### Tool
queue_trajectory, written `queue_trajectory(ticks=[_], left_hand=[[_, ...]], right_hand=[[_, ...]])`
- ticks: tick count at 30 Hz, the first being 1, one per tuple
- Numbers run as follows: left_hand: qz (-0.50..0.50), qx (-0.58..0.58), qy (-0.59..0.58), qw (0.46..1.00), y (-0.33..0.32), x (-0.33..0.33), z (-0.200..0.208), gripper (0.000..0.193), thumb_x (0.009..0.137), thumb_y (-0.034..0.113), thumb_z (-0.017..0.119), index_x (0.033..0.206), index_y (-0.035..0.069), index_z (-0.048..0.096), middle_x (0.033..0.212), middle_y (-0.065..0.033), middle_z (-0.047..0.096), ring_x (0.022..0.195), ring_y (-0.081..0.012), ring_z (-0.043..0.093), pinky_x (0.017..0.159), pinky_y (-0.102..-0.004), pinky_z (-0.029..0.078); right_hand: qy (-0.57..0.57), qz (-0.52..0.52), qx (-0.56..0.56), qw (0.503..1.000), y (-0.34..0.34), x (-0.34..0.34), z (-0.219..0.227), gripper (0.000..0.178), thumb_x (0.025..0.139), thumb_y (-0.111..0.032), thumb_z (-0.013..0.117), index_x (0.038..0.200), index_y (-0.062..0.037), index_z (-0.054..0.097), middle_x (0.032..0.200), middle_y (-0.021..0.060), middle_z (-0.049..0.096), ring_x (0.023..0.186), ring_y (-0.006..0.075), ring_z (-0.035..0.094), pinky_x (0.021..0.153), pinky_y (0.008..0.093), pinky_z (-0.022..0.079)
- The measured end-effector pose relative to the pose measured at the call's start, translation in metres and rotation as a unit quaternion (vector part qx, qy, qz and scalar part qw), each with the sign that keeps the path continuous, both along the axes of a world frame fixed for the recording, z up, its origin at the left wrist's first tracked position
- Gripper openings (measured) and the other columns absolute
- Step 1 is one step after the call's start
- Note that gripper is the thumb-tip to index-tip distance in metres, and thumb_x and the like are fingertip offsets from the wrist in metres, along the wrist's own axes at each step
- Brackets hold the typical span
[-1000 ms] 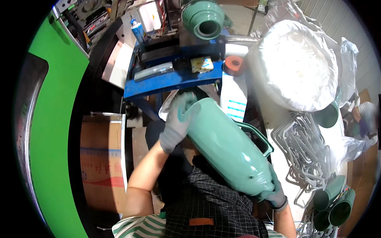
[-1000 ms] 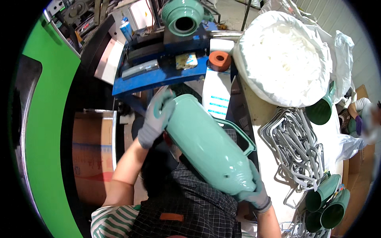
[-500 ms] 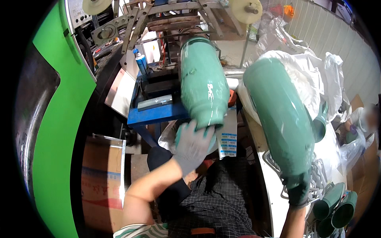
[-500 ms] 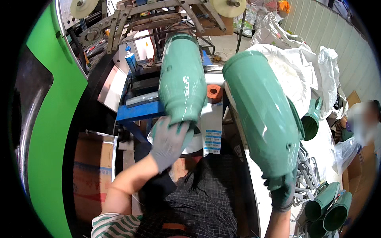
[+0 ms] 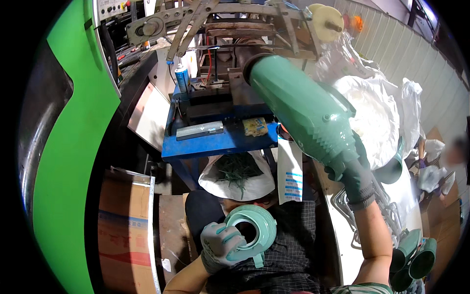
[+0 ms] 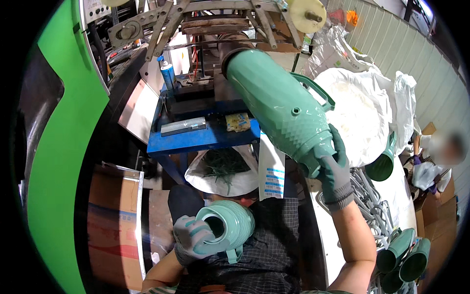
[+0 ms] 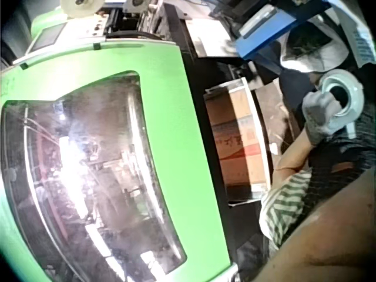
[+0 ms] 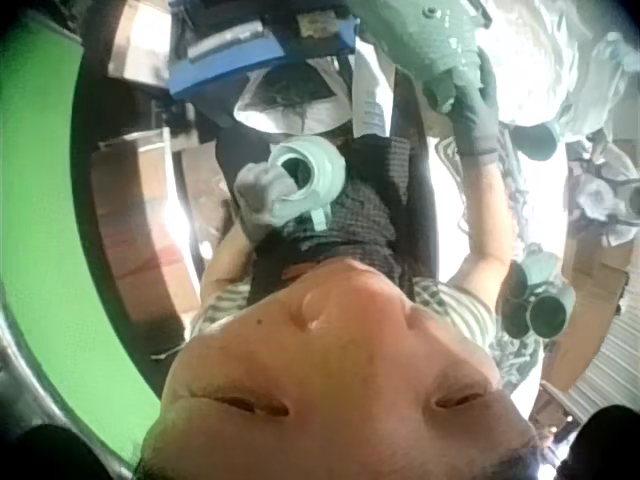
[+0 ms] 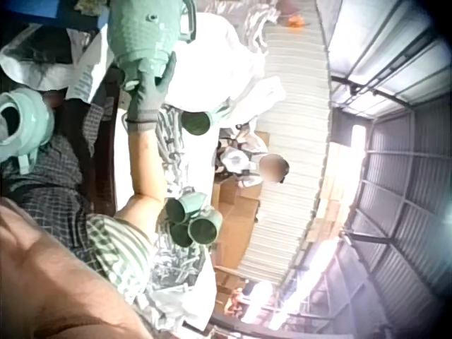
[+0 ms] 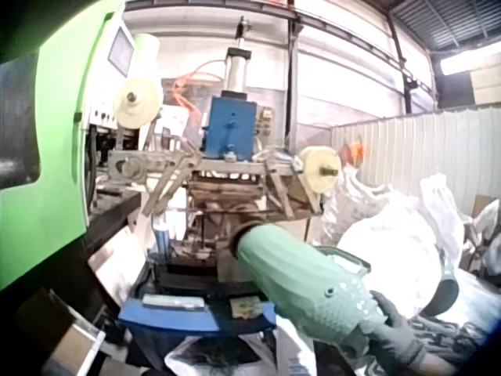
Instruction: The person assembles green plastic kettles by inserting metal handles into the kettle bodies and applying adhesive labels. They handle the kettles and handles one at a time, repeatedly picking up parts from the table, inserting the handle, and placing the finished unit aside.
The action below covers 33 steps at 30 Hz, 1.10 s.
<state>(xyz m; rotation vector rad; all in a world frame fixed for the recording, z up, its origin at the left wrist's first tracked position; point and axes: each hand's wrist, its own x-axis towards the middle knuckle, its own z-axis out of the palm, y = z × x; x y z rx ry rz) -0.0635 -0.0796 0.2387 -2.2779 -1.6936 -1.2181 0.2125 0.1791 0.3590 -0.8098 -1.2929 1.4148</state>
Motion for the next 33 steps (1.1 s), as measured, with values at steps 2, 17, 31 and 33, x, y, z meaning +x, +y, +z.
queue_trajectory(ticks=[2, 17, 31, 33], left_hand=[[-0.016, -0.009, -0.014, 1.0, 0.002, -0.001, -0.006, 0.034, 0.068, 0.047, 0.08, 0.085, 0.019, 0.072, 0.083, -0.0016, 0.063, 0.067, -0.0224, 0.063, 0.053, -0.038, 0.043], [-0.093, -0.044, 0.006, 0.995, 0.007, 0.03, -0.009, 0.032, 0.065, 0.039, 0.084, 0.086, 0.018, 0.072, 0.088, -0.0023, 0.066, 0.074, -0.0255, 0.065, 0.062, -0.0406, 0.046], [-0.039, -0.092, -0.006, 0.995, 0.005, 0.04, -0.012, 0.033, 0.059, 0.033, 0.09, 0.076, 0.02, 0.065, 0.08, -0.005, 0.063, 0.072, -0.0313, 0.062, 0.065, -0.0448, 0.044], [-0.05, -0.096, -0.004, 0.994, 0.006, 0.04, -0.014, 0.035, 0.06, 0.033, 0.092, 0.077, 0.02, 0.065, 0.08, -0.0053, 0.062, 0.073, -0.0316, 0.062, 0.067, -0.0449, 0.045]], right_hand=[[-0.028, 0.013, -0.014, 0.999, 0.014, -0.022, 0.001, 0.082, 0.087, -0.013, 0.07, 0.16, -0.0081, 0.033, 0.139, 0.023, 0.054, 0.105, 0.0314, 0.069, 0.079, 0.0379, 0.062], [0.288, 0.11, -0.095, 0.947, 0.194, -0.265, -0.025, 0.054, 0.09, -0.023, 0.076, 0.136, -0.0084, 0.052, 0.117, 0.0146, 0.063, 0.098, 0.0284, 0.068, 0.077, 0.0427, 0.062], [-0.111, 0.06, -0.044, 0.991, -0.002, -0.076, -0.151, 0.033, 0.095, -0.028, 0.077, 0.116, -0.0025, 0.071, 0.108, 0.0078, 0.07, 0.095, 0.0129, 0.065, 0.084, 0.0305, 0.055], [-0.177, -0.12, 0.081, 0.974, -0.008, 0.007, -0.211, 0.029, 0.093, -0.021, 0.078, 0.114, -0.0036, 0.069, 0.102, 0.0082, 0.072, 0.089, 0.0153, 0.069, 0.081, 0.0311, 0.056]])
